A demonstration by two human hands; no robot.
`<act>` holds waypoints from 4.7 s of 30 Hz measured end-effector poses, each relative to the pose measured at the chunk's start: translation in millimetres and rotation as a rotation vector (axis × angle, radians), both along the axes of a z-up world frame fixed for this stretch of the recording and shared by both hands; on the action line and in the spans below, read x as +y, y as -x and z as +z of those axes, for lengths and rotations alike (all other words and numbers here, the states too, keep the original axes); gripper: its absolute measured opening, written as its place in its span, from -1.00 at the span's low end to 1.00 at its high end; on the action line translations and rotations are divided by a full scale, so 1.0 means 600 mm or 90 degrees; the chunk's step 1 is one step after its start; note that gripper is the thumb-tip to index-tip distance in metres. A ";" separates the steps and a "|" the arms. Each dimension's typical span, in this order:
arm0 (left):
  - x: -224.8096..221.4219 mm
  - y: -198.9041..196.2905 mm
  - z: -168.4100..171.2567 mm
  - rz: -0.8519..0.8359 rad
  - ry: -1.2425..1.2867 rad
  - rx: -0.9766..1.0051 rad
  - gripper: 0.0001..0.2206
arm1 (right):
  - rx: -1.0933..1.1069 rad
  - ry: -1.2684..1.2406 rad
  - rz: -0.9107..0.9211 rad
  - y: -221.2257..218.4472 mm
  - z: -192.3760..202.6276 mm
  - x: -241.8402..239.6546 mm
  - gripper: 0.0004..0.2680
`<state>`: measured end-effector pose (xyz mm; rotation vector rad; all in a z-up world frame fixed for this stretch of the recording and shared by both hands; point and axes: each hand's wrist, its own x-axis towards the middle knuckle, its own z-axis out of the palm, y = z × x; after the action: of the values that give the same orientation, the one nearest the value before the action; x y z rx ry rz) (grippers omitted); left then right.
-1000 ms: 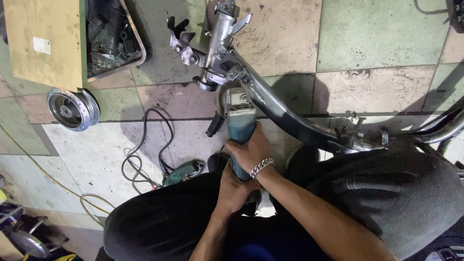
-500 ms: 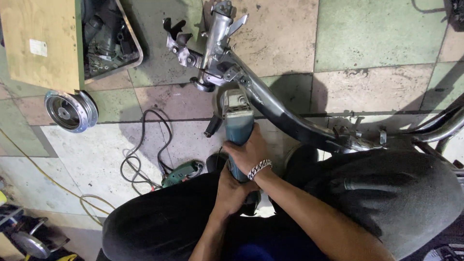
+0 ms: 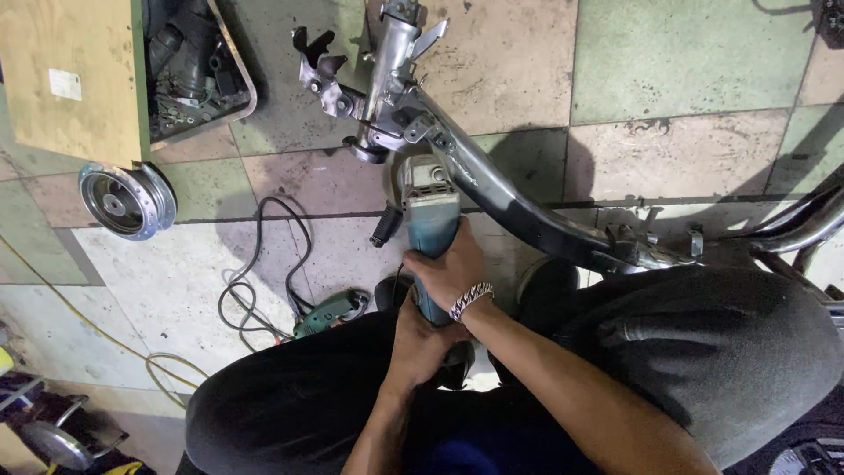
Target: Grinding a motorcycle frame using an angle grinder
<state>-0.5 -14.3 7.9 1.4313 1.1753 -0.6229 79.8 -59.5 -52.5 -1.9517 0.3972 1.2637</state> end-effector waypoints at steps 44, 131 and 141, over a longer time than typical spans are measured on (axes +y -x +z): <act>-0.010 0.057 -0.030 0.175 0.102 -0.135 -0.38 | -0.108 0.000 0.029 0.038 -0.022 -0.013 -0.46; -0.238 -0.017 -0.084 0.490 0.328 -0.331 -0.67 | -0.193 0.432 0.539 -0.047 0.066 -0.069 -0.32; -0.199 -0.002 -0.039 0.477 0.237 -0.364 -0.45 | -0.191 0.334 0.410 -0.051 0.057 -0.096 -0.28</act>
<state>0.5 -133.5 -15.4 0.6896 0.9626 0.0999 110.2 -117.0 -18.1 -2.8204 -0.0852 1.2927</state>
